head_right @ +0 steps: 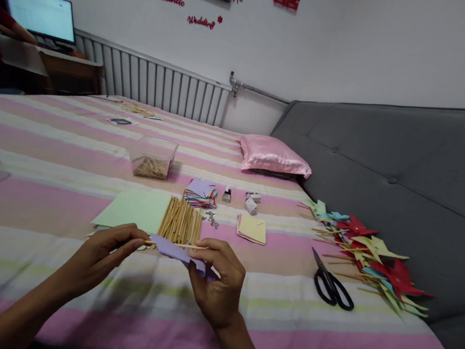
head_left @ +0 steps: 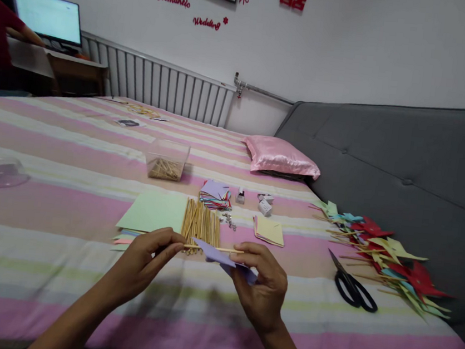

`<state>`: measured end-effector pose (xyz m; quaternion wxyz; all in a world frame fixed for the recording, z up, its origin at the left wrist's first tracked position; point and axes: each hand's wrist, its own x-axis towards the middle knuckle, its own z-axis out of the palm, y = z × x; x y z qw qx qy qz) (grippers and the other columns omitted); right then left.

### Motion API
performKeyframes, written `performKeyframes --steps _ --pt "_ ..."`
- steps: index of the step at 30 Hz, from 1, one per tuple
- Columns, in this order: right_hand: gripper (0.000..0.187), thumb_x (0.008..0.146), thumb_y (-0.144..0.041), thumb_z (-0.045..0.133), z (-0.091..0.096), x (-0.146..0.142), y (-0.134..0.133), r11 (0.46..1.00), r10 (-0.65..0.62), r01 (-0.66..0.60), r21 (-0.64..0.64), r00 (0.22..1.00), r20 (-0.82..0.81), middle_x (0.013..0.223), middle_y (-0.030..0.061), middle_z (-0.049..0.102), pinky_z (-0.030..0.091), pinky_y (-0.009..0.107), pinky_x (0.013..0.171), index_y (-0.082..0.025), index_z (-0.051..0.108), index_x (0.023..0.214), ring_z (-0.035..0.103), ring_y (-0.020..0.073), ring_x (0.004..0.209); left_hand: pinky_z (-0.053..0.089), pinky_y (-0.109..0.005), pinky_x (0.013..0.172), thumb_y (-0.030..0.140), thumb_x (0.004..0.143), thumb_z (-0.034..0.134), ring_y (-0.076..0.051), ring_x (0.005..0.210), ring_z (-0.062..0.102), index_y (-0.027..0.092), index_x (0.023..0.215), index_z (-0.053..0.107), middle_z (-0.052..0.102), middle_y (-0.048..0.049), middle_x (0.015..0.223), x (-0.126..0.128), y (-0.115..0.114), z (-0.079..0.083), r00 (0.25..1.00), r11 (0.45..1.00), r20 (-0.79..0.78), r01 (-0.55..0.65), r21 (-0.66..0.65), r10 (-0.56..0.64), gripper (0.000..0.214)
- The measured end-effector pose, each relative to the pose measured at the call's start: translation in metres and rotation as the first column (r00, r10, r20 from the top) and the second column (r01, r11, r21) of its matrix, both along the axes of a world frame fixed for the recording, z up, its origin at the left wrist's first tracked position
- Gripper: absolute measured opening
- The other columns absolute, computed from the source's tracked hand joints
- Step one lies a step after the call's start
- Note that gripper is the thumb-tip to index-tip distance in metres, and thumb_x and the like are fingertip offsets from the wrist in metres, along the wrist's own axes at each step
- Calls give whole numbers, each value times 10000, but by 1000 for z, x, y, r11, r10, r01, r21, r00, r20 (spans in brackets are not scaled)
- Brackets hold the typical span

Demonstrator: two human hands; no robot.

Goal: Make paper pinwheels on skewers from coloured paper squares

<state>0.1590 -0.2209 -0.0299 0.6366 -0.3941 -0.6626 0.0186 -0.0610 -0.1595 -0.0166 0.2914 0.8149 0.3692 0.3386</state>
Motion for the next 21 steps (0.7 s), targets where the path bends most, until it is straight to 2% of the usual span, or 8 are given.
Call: performKeyframes --steps 12,21 --pt "244 692 -22 674 -1 0 2 1000 -6 6 -14 1000 2 881 37 648 518 272 721 -221 670 834 644 160 816 385 -252 627 330 919 416 -137 680 529 179 854 605 567 -9 746 -2 1 -2 1000 1000 4 9 5 -9 251" --pt "216 692 -35 675 -2 -1 2 999 -29 28 -28 999 -33 850 33 659 504 251 629 -218 620 793 644 166 799 383 -253 614 312 916 425 -133 644 517 174 877 619 548 -5 719 0 0 0 1000 996 -19 -2 91 4 241"
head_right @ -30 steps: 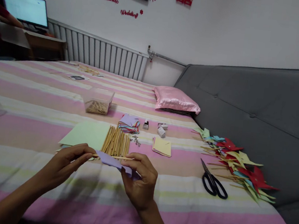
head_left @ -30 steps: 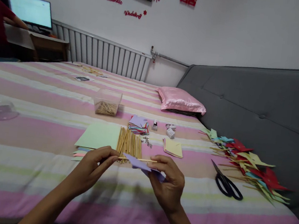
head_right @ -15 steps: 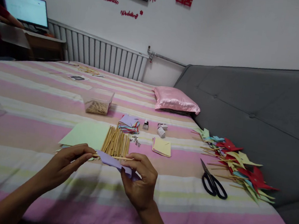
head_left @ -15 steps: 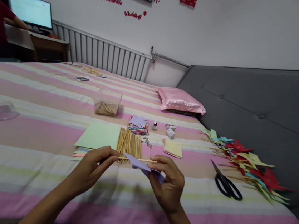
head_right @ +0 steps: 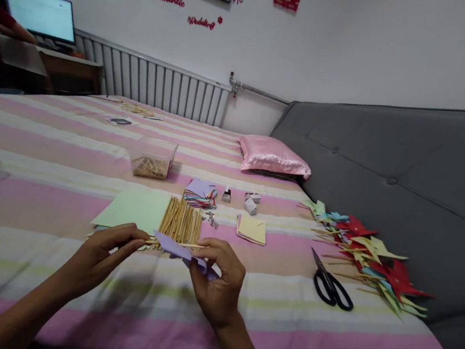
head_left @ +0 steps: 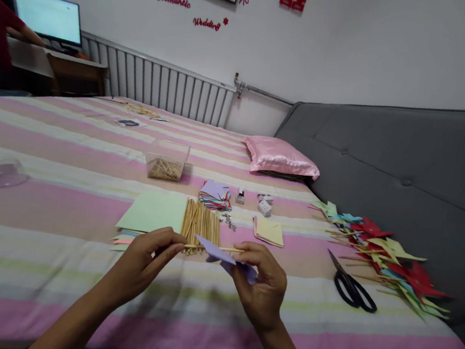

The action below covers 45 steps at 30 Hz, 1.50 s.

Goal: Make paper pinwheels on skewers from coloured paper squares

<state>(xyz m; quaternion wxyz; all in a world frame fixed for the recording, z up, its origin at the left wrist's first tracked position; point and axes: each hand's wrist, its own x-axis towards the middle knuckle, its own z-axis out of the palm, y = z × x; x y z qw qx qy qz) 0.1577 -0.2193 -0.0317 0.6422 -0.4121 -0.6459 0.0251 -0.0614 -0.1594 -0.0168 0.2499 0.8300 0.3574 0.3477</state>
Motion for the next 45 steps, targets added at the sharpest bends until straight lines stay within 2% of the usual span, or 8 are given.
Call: performKeyframes --steps 5,12,20,29,35,38,41,45 --pt "204 708 -68 681 -3 -1 2 1000 -6 4 -24 998 -61 864 38 668 496 249 600 -216 583 807 650 171 799 383 -245 604 292 918 422 -127 629 518 177 892 625 552 -2 712 0 -1 2 1000 999 -1 2 34 -2 235" --pt "193 721 -95 683 -8 0 4 998 -1 -6 -57 992 -123 864 39 679 530 291 669 -217 566 814 664 184 819 383 -234 579 284 911 430 -124 608 517 186 873 636 554 3 688 0 -2 4 1000 998 9 -8 56 7 232" --pt "176 708 -183 723 -5 -5 4 972 -24 -42 -231 960 -277 794 21 668 530 257 612 -201 586 817 637 150 703 383 -241 586 296 910 429 -138 629 527 179 859 633 565 -11 699 1 0 4 1000 999 -15 -15 42 16 240" --pt "195 680 -233 738 -6 -4 8 953 -67 -40 -300 938 -340 680 -17 597 471 222 543 -188 570 769 557 121 615 380 -234 587 278 910 431 -132 625 520 183 851 624 553 -2 685 2 -2 4 1000 999 -12 4 44 -4 223" --pt "212 680 -237 717 -8 -2 9 923 -82 -69 -379 926 -368 671 -12 578 475 249 579 -181 540 782 554 138 641 384 -234 603 283 905 429 -138 643 536 183 830 618 569 -6 699 3 -1 4 1000 1000 -7 11 28 -11 226" --pt "254 680 -250 714 -7 0 12 890 -33 -153 -429 917 -397 713 6 624 485 264 594 -181 532 843 580 149 649 386 -242 607 317 903 424 -147 649 538 179 804 614 578 -13 703 5 -1 4 1000 999 -9 13 -35 -13 255" --pt "358 658 -261 740 -8 3 17 840 26 -283 -463 874 -486 740 17 665 496 278 618 -189 504 917 619 162 666 373 -244 575 373 896 422 -154 636 528 173 775 608 579 -15 689 7 -1 -1 999 985 -45 12 -172 -20 299" --pt "467 616 -283 780 -9 11 24 805 41 -375 -460 808 -587 822 41 697 505 305 670 -202 482 966 658 192 748 364 -242 531 415 866 453 -145 579 501 166 775 610 567 -2 651 9 0 -12 997 918 -28 50 -392 -66 307"
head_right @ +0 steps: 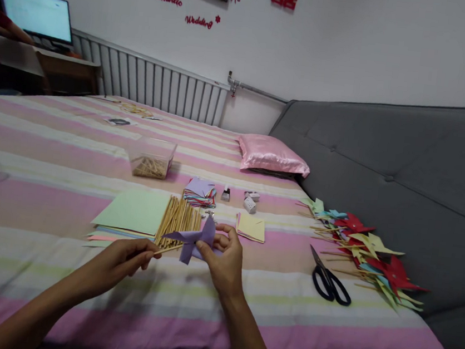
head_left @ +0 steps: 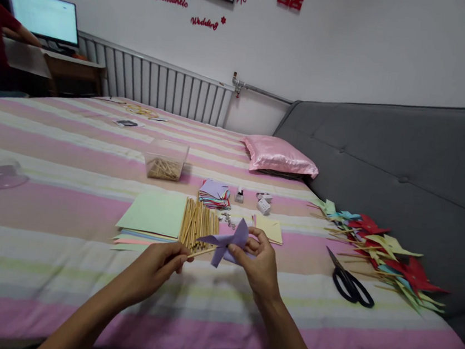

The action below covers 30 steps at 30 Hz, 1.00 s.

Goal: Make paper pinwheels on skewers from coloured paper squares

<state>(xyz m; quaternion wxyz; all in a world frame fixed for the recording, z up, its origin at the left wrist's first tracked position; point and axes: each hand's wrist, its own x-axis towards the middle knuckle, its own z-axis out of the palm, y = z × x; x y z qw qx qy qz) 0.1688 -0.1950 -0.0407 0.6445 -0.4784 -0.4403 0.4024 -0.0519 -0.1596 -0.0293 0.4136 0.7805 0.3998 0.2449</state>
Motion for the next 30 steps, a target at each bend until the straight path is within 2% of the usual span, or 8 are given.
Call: performKeyframes --steps 2,5,7,10,14,18,24,30 --pt "509 617 -323 784 0 4 1 1000 -19 20 6 998 -59 934 69 697 497 303 694 -203 491 1015 660 201 820 372 -244 531 433 836 489 -131 549 491 158 737 592 556 6 630 3 1 -4 996 992 90 -16 -123 27 310" --pt "507 655 -405 749 -1 7 2 999 -53 51 -16 983 -178 1051 98 676 475 296 730 -191 528 1058 645 204 906 374 -239 516 475 770 562 -108 504 473 149 716 567 537 23 599 11 0 -5 950 947 258 -91 -309 175 330" --pt "479 676 -438 726 -3 5 3 997 -31 15 -70 975 -222 1061 107 672 463 290 723 -175 571 1045 642 200 896 380 -235 511 487 720 621 -105 505 488 142 747 574 556 20 605 19 -3 -6 905 908 333 -115 -404 263 349" --pt "444 679 -450 720 -10 -1 6 988 27 -59 -142 976 -218 1029 100 678 447 274 694 -158 636 1002 636 185 840 407 -235 537 467 688 682 -116 557 538 132 802 603 601 -3 643 30 -7 -12 857 874 415 -78 -480 305 363" --pt "409 660 -449 728 -16 -8 12 983 -17 -27 -180 972 -236 911 58 695 433 265 690 -161 690 947 630 169 768 451 -246 606 416 688 717 -126 621 580 134 888 636 643 -30 721 40 -8 -24 792 853 517 -7 -523 324 356" --pt "384 653 -454 722 -19 -9 18 977 -63 -4 -214 951 -304 769 52 696 430 255 635 -157 711 895 621 159 680 466 -257 644 393 673 740 -125 630 585 133 871 652 655 -35 736 45 -4 -28 750 835 548 -11 -550 370 338" --pt "270 594 -404 764 -23 -7 24 979 -122 53 -195 923 -366 611 -5 617 408 240 579 -162 691 688 543 114 566 480 -273 719 387 672 746 -130 681 599 140 844 671 666 -39 772 47 -3 -27 758 828 533 -16 -560 375 310" --pt "235 578 -350 782 -21 -8 23 988 -93 46 -147 940 -328 524 -42 524 379 243 575 -155 649 571 451 87 519 482 -270 727 394 654 764 -132 691 602 137 844 673 666 -38 771 49 -4 -27 754 823 538 -6 -568 377 332"
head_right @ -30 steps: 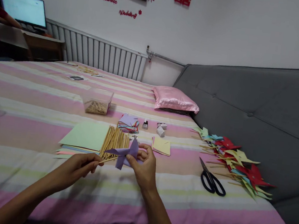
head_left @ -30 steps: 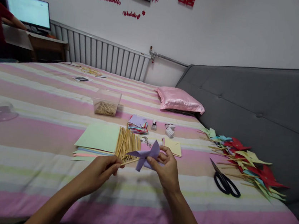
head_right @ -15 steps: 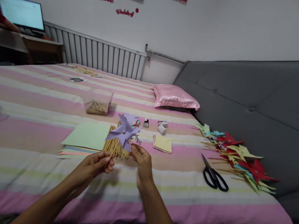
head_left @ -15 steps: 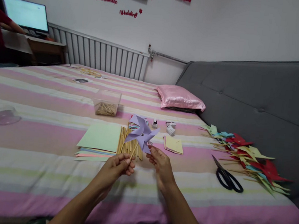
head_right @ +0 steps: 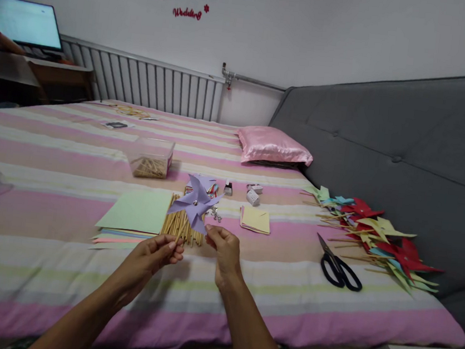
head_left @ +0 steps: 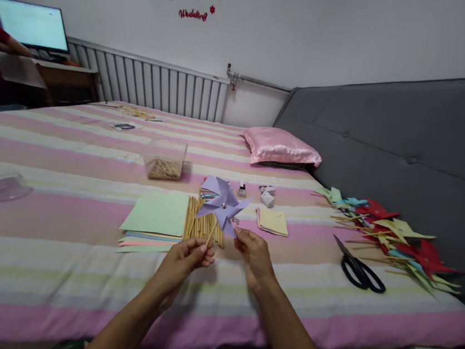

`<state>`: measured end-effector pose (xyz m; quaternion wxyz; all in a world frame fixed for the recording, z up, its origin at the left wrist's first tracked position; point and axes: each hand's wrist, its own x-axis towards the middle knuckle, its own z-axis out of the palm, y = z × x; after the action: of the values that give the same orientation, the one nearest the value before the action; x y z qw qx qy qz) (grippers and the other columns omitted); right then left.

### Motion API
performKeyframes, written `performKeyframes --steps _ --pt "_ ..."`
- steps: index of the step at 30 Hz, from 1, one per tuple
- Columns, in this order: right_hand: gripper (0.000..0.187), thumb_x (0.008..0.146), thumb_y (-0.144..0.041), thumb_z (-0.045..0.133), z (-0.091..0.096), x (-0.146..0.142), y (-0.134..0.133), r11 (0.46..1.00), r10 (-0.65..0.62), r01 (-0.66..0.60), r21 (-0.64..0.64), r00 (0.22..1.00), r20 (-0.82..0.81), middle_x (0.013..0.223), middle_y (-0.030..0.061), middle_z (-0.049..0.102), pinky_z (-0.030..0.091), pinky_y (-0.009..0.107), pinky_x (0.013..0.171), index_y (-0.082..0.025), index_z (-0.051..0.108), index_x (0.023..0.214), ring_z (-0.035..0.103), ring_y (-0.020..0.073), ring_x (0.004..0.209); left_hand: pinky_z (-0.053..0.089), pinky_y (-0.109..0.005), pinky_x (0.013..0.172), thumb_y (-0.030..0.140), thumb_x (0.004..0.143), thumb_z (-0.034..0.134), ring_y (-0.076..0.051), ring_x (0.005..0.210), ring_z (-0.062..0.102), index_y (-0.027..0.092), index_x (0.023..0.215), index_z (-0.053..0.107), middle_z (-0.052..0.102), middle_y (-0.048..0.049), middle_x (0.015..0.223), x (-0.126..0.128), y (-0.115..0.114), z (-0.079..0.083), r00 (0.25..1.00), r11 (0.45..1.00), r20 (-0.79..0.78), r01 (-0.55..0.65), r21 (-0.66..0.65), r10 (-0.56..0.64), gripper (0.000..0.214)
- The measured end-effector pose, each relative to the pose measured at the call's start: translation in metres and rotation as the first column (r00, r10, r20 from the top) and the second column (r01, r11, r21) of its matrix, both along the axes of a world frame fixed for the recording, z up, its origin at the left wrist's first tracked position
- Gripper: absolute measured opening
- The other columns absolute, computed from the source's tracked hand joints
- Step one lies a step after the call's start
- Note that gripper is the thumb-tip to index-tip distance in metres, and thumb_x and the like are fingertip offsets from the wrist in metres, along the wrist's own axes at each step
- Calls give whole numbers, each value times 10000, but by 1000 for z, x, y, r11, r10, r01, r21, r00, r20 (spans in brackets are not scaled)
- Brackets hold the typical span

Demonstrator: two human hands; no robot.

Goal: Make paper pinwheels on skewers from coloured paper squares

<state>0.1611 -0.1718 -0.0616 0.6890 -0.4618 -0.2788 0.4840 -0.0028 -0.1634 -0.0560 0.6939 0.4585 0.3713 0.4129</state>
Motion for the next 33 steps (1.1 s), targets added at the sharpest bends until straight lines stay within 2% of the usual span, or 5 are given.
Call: performKeyframes --steps 9,19,25,29,33 --pt "211 602 -330 774 0 -6 -3 999 34 -36 25 995 91 556 -7 599 393 269 608 -143 694 654 492 114 559 487 -262 735 367 649 774 -131 699 613 127 843 674 675 -37 765 2 -4 4 1000 1000 0 8 0 -8 324" --pt "190 593 -295 779 0 -16 -3 995 73 -80 63 992 107 534 -19 575 383 252 583 -148 659 585 480 104 545 495 -236 684 385 631 779 -124 662 614 128 783 665 677 -28 719 11 -10 0 1000 1000 -17 20 0 -20 320" --pt "243 573 -304 802 3 -11 -3 993 31 -38 109 997 69 647 -8 617 402 260 637 -155 661 704 519 119 623 489 -230 676 386 633 775 -121 661 607 130 780 665 673 -25 711 8 -7 -2 1000 1000 -12 12 1 -12 315" --pt "294 652 -405 726 7 1 -2 986 -35 31 161 999 16 740 0 631 412 275 694 -187 641 831 538 134 694 490 -246 705 405 633 767 -131 686 611 132 794 672 677 -33 744 4 -3 -1 999 1000 -44 -10 13 11 332" --pt "236 678 -414 678 6 14 2 981 -119 122 150 993 -28 694 -22 568 390 263 673 -194 623 741 488 117 652 488 -255 694 414 643 752 -140 687 607 131 787 670 671 -35 734 3 -3 -1 997 1000 -80 -2 31 5 328"
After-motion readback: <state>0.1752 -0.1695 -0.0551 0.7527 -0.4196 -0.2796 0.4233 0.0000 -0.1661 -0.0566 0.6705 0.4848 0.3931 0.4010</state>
